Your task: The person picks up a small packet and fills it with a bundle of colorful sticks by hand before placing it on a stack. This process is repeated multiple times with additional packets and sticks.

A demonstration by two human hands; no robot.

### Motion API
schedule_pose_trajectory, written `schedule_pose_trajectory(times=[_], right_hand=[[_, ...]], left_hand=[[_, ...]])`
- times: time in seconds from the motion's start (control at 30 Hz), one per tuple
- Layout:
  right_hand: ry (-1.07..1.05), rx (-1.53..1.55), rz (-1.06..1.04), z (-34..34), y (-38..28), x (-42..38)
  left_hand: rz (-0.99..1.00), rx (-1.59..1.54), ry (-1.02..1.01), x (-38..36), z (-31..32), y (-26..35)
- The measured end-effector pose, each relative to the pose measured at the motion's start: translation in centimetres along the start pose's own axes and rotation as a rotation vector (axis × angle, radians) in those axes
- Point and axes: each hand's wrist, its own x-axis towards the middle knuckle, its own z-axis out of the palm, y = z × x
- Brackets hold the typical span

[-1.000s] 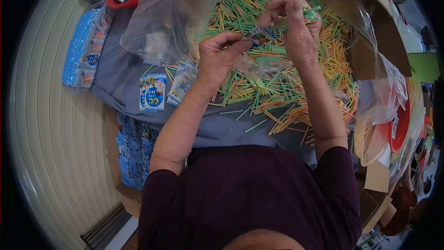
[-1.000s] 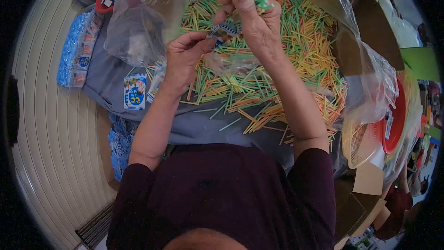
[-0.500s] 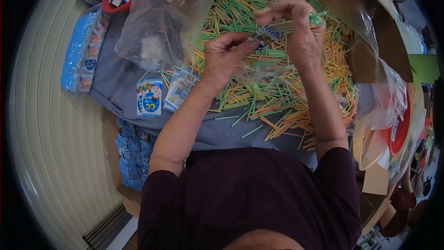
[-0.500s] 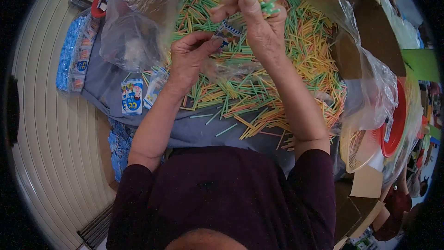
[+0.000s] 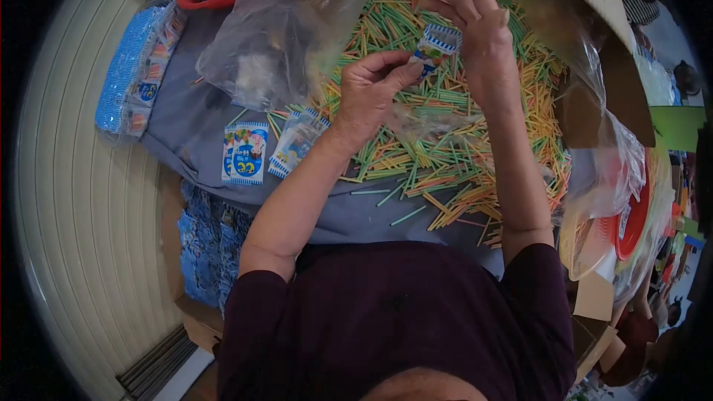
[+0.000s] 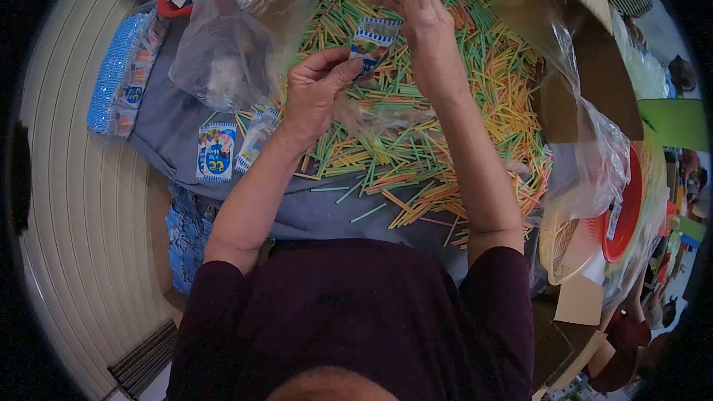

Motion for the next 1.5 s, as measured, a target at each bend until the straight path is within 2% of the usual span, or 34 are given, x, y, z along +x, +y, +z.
schedule_pose_trajectory(times=[0.07,0.13,0.17,0.27,0.3,0.37,0.4,0.43,0.47,0.5,0.53,0.57,0.63,0.7,0.73,0.77,0.8,0.83,0.87,0.9,0.93,1.0,1.03,1.1,1.13,1.17,1.23,1.27,1.33,1.37,1.43,1.5], right_hand=[[-0.148,-0.211,0.063,0.2,0.1,-0.7],[-0.255,-0.272,0.086,2.2,0.1,-2.8],[-0.336,-0.336,-0.001,2.5,0.2,-3.1],[-0.295,-0.164,0.001,3.0,-1.1,-3.4],[-0.292,-0.232,0.026,1.4,-2.4,-3.1],[-0.331,-0.615,0.169,-3.8,-2.6,-1.9],[-0.342,-0.949,0.156,-5.6,-1.9,-1.7],[-0.346,-0.949,0.157,-6.3,-1.1,-2.6],[-0.491,-1.258,0.045,-6.7,0.2,-3.7],[-0.632,-1.566,-0.078,-6.8,1.2,-4.6],[-0.630,-1.568,-0.083,-6.4,1.9,-5.3],[-0.573,-1.637,-0.136,-5.6,2.5,-5.8],[-0.506,-1.711,-0.188,-4.4,3.0,-6.2],[-0.590,-1.847,-0.141,-3.5,3.2,-6.6],[-0.586,-1.852,-0.148,-3.4,3.3,-6.9],[-0.589,-1.824,-0.161,-3.5,3.2,-7.3],[-0.595,-1.797,-0.175,-3.8,3.0,-7.4],[-0.600,-1.802,-0.186,-4.2,2.8,-7.2],[-0.597,-1.736,-0.018,-4.8,2.7,-6.9],[-0.593,-1.662,0.143,-5.2,2.6,-6.4],[-0.603,-1.660,0.130,-5.5,2.0,-6.1],[-0.454,-1.464,0.265,-5.9,0.3,-5.9],[-0.445,-1.466,0.272,-6.0,0.1,-5.7],[-0.226,-1.066,0.351,-6.4,0.4,-5.2],[-0.167,-0.956,0.251,-6.3,0.6,-5.0],[-0.163,-0.957,0.258,-6.1,0.4,-4.7],[-0.016,-0.858,0.652,-5.2,-0.4,-3.4],[-0.019,-0.852,0.652,-5.6,0.7,-3.3],[0.379,0.021,0.631,-7.0,4.1,-3.2],[0.215,0.180,0.605,-8.0,5.0,-2.7],[0.158,0.259,0.596,-6.7,5.1,-2.3],[0.101,0.337,0.588,-5.6,4.9,-2.1]], left_hand=[[0.008,-0.048,-0.024,-0.5,0.2,0.4],[0.133,0.101,-0.076,-1.9,1.1,1.3],[0.114,0.097,-0.082,-3.0,1.0,1.6],[0.118,0.294,0.014,-7.2,-1.8,4.3],[0.139,0.320,0.086,-8.9,-3.2,5.6],[0.041,0.415,0.249,-12.2,-6.8,9.5],[-0.020,0.493,0.266,-13.5,-9.1,11.0],[-0.078,0.569,0.285,-14.5,-11.1,12.1],[-0.075,0.568,0.289,-15.0,-12.8,12.3],[-0.189,0.666,0.370,-15.4,-14.6,11.7],[-0.304,0.763,0.449,-15.9,-16.2,10.8],[-0.029,1.732,0.392,-16.5,-17.9,9.5],[0.058,1.755,0.437,-15.9,-15.5,9.2],[0.132,1.775,0.485,-16.0,-13.7,9.1],[0.218,1.902,0.500,-15.9,-13.4,9.2],[0.308,2.025,0.516,-15.7,-13.0,9.3],[0.318,2.019,0.524,-15.3,-12.3,9.4],[0.398,1.901,0.413,-14.9,-11.5,9.5],[0.472,1.783,0.311,-14.6,-10.6,9.4],[0.391,1.715,0.211,-14.2,-9.3,9.0],[0.310,1.645,0.109,-13.8,-8.0,8.4],[0.302,1.714,0.092,-13.2,-6.3,6.8],[0.295,1.779,0.057,-13.0,-6.0,6.1],[0.325,1.848,0.034,-13.0,-6.0,4.8],[0.349,1.922,0.033,-13.1,-5.9,4.2],[0.346,1.919,0.025,-13.0,-6.0,4.0],[0.449,1.845,0.067,-12.9,-6.4,4.0],[0.446,1.851,0.068,-12.9,-6.7,4.0],[0.498,1.611,0.147,-13.1,-7.0,4.0],[0.492,1.617,0.150,-13.2,-6.9,4.0],[0.362,1.441,0.228,-13.4,-6.7,3.9],[0.300,1.428,0.228,-13.2,-6.5,4.3]])
